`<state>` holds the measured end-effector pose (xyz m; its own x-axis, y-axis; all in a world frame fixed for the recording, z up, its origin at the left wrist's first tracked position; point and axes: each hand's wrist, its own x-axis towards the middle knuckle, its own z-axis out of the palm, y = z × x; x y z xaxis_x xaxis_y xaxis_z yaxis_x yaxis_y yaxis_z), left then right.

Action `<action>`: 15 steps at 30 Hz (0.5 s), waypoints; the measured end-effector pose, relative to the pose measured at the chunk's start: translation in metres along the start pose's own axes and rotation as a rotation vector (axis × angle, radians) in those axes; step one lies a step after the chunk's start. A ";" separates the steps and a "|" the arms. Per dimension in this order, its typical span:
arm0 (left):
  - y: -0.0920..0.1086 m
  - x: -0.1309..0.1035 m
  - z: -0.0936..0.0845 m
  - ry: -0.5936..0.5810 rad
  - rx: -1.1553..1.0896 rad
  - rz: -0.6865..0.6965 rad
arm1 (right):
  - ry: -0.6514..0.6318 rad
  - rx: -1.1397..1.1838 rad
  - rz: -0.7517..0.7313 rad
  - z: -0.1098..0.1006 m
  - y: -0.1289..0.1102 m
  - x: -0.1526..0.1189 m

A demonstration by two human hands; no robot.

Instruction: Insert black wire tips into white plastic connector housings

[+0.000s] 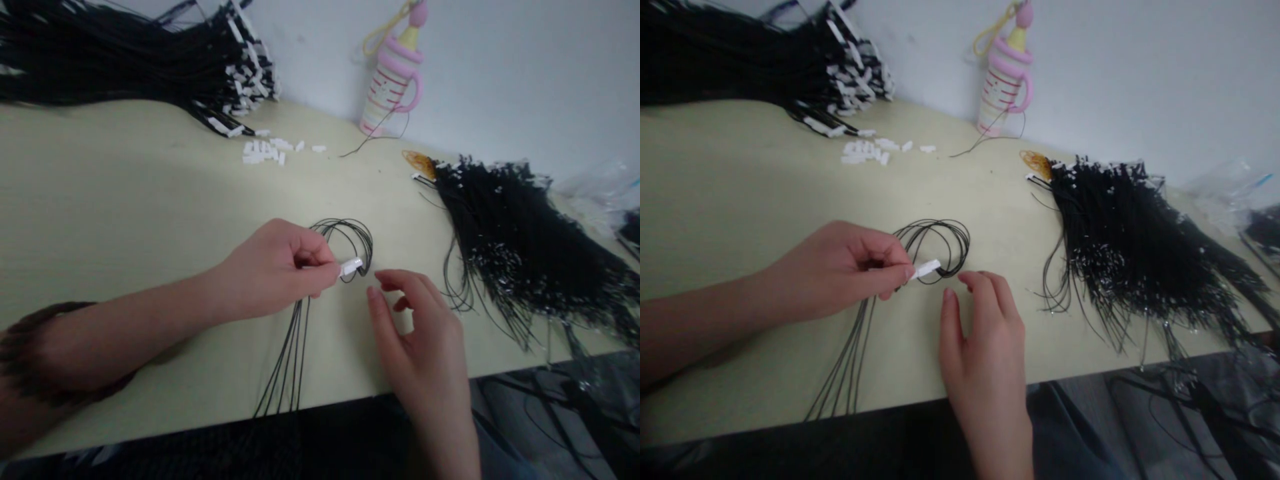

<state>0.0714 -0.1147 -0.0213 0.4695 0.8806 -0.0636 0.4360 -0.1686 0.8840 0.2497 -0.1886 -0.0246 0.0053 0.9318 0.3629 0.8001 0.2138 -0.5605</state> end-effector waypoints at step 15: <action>0.006 0.009 -0.010 -0.008 -0.308 -0.180 | -0.305 0.547 0.198 0.012 -0.027 -0.009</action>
<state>0.0703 -0.1029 -0.0117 0.4125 0.8804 -0.2339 0.2610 0.1318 0.9563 0.2209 -0.1990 -0.0215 -0.1137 0.9930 0.0318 0.3809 0.0732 -0.9217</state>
